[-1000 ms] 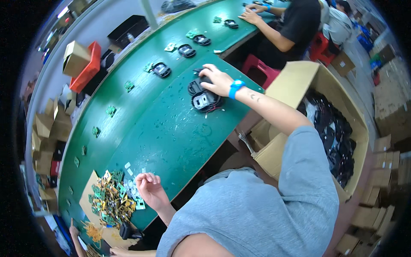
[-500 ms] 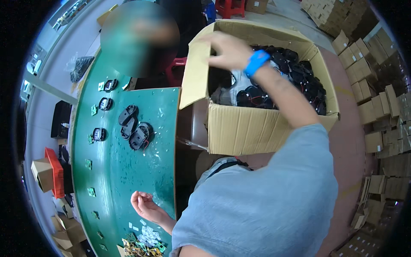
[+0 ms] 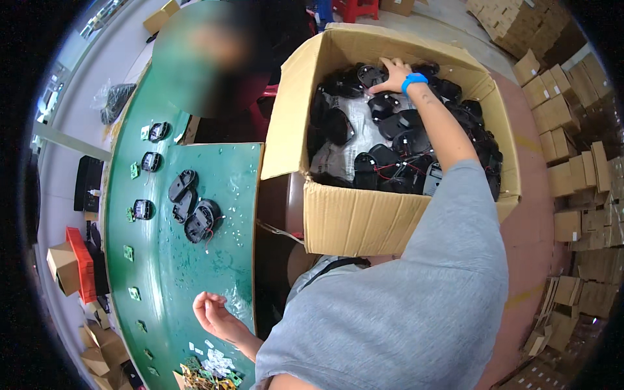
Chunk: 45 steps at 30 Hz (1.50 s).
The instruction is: Assembling plastic housings for electronic devices and organizing components on a production line.
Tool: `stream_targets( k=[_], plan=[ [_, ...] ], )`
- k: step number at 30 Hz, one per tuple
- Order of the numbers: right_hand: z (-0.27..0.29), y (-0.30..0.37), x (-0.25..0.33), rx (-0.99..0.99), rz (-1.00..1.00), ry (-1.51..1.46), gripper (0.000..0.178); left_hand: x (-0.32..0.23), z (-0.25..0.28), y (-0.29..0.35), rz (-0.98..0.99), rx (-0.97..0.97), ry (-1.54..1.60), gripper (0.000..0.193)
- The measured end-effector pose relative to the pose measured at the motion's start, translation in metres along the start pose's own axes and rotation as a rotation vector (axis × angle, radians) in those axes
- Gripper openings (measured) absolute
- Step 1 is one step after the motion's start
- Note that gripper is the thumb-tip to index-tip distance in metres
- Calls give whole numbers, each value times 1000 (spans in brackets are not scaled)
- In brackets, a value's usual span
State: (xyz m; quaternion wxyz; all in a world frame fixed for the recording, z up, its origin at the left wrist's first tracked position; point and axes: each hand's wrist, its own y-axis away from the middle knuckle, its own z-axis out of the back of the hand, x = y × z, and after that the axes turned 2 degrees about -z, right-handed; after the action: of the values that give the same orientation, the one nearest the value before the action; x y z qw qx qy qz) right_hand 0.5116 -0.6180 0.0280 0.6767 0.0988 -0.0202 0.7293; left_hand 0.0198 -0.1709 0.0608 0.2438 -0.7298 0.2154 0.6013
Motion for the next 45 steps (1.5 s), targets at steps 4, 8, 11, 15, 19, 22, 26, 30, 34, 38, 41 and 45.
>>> stream_targets(
  k=[4, 8, 11, 15, 19, 22, 26, 30, 34, 38, 41, 45],
  plan=[
    [16, -9, 13, 125, -113, 254, 126, 1, 4, 8, 22, -39, -11, 22],
    [13, -19, 28, 132, 16, 416, 123, 3, 13, 6, 39, -95, 22, 22],
    [17, -32, 27, 163, 184, 297, 119, 0, 14, 2, 4, -50, 46, 21],
    [23, -52, 21, 261, 152, 163, 117, 1, 16, 1, -23, -49, 60, 21],
    [58, -35, 92, 596, -106, 210, 118, 0, 24, 12, -34, -124, 32, 20],
    [40, -54, 52, 646, 3, 163, 115, -3, 28, 16, -20, -158, 15, 21],
    [57, -8, 80, 596, -95, -62, 96, 6, 52, 25, -15, -266, 38, 21],
    [47, -32, 35, 651, 46, -154, 92, 2, 59, 22, -3, -256, 61, 20],
    [41, -37, 37, 750, 162, -146, 90, 0, 50, 13, -13, -223, 46, 20],
    [63, 3, 68, 767, -103, -106, 86, -2, 46, 11, -60, -182, 15, 20],
    [51, -15, 27, 877, 58, -209, 90, -1, 45, 15, -58, -185, 51, 20],
    [56, 6, 48, 894, -28, -251, 86, 3, 52, 21, -25, -178, 97, 20]
  ],
)
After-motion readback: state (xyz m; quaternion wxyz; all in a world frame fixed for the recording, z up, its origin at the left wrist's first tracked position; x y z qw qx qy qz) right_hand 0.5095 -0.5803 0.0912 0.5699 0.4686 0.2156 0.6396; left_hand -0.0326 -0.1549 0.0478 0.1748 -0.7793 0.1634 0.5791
